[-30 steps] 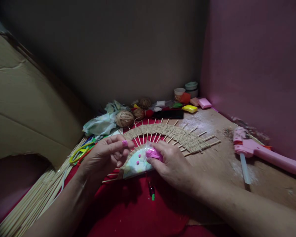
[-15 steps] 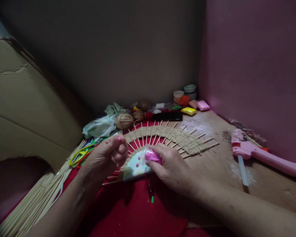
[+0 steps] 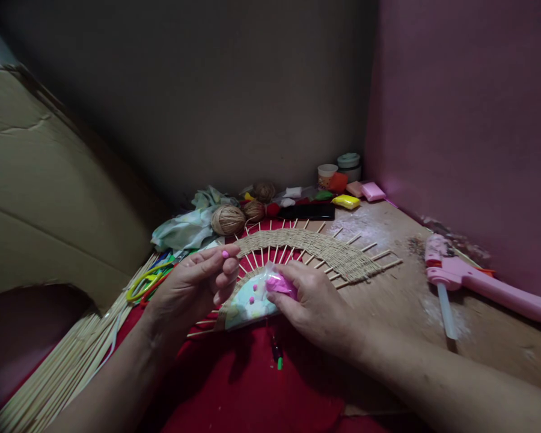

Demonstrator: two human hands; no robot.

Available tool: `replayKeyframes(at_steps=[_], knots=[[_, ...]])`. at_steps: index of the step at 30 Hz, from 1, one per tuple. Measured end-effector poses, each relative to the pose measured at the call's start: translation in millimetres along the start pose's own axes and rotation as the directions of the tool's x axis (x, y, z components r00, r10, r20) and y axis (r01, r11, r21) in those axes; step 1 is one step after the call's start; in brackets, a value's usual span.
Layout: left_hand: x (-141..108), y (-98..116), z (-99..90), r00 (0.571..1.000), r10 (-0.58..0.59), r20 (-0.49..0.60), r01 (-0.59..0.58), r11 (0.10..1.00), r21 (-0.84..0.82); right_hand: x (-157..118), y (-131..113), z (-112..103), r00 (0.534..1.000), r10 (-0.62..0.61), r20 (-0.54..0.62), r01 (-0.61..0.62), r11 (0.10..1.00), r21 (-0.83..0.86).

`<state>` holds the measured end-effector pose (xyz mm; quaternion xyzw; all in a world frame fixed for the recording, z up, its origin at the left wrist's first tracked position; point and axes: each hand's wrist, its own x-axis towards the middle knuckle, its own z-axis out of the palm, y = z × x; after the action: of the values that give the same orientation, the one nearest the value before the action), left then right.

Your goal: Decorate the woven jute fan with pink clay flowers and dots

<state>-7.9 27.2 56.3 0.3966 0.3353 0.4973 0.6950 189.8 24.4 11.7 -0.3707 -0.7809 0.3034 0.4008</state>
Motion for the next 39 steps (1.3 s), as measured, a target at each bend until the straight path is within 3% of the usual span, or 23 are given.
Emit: replayKeyframes(at_steps=[7,15,23,33,39], knots=[[-0.7,-0.8,-3.1,0.996,0.033,0.082,-0.036,0.999,0.036,-0.6,0.4,0.2,1.000,-0.005,-0.015,0.005,1.000,-0.016],[0.8,0.0,-2.3,0.999,0.053,-0.002,-0.053,0.998,0.047,-0.8,1.6,0.0,1.000,-0.014,-0.025,0.014,1.000,-0.027],[2.6,-2.2,-7.3,1.000,0.000,-0.012,0.000,1.000,0.015,-1.5,1.3,0.4,0.999,-0.020,-0.031,0.020,1.000,-0.018],[2.1,0.4,-2.7,0.998,0.014,0.065,-0.016,0.999,0.031,-0.2,-2.1,-0.8,0.999,-0.022,-0.040,0.022,1.000,0.008],[1.9,0.9,-6.0,0.997,-0.019,0.072,0.008,0.988,0.152,-0.3,0.6,-0.7,0.998,-0.013,-0.063,0.014,1.000,0.014]])
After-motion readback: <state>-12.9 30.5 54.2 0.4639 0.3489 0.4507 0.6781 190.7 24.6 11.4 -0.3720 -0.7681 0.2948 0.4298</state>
